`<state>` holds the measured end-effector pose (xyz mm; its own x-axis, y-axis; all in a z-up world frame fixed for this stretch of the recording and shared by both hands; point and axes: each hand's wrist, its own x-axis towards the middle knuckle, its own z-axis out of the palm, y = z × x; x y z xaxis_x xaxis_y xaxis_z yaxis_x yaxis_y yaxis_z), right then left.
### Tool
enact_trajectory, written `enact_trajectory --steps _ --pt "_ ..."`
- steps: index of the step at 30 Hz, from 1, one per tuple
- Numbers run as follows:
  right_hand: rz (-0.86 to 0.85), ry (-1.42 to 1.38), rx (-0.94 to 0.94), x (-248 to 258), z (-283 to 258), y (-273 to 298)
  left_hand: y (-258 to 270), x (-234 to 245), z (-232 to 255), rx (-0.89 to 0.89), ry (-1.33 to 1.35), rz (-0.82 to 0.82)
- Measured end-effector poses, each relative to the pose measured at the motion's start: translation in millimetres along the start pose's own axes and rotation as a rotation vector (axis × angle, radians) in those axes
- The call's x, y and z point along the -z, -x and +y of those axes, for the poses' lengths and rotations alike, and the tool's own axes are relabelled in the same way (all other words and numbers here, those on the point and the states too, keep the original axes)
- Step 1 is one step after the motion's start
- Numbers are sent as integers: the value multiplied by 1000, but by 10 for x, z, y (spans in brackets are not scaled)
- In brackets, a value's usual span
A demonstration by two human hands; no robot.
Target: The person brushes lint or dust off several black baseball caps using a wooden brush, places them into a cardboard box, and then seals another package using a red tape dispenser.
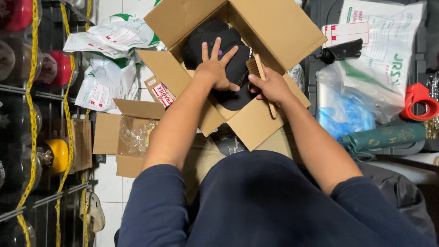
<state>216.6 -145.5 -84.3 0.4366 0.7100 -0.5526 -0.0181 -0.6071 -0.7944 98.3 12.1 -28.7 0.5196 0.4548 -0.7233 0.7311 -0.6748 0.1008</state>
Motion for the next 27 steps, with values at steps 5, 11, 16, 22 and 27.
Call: enact_trajectory --steps 5,11,16,22,27 --pt "-34 -138 36 -59 101 -109 -297 145 35 -18 -34 -5" --pt "-71 -183 44 -182 176 -79 -198 120 119 57 49 32" --pt "-161 -350 30 -194 301 -22 -95 -66 196 150 47 112" --pt "-113 -717 65 -24 473 -213 -128 -68 106 119 63 95" --pt "-87 -674 162 -50 467 -285 -272 -150 24 22 6 185"
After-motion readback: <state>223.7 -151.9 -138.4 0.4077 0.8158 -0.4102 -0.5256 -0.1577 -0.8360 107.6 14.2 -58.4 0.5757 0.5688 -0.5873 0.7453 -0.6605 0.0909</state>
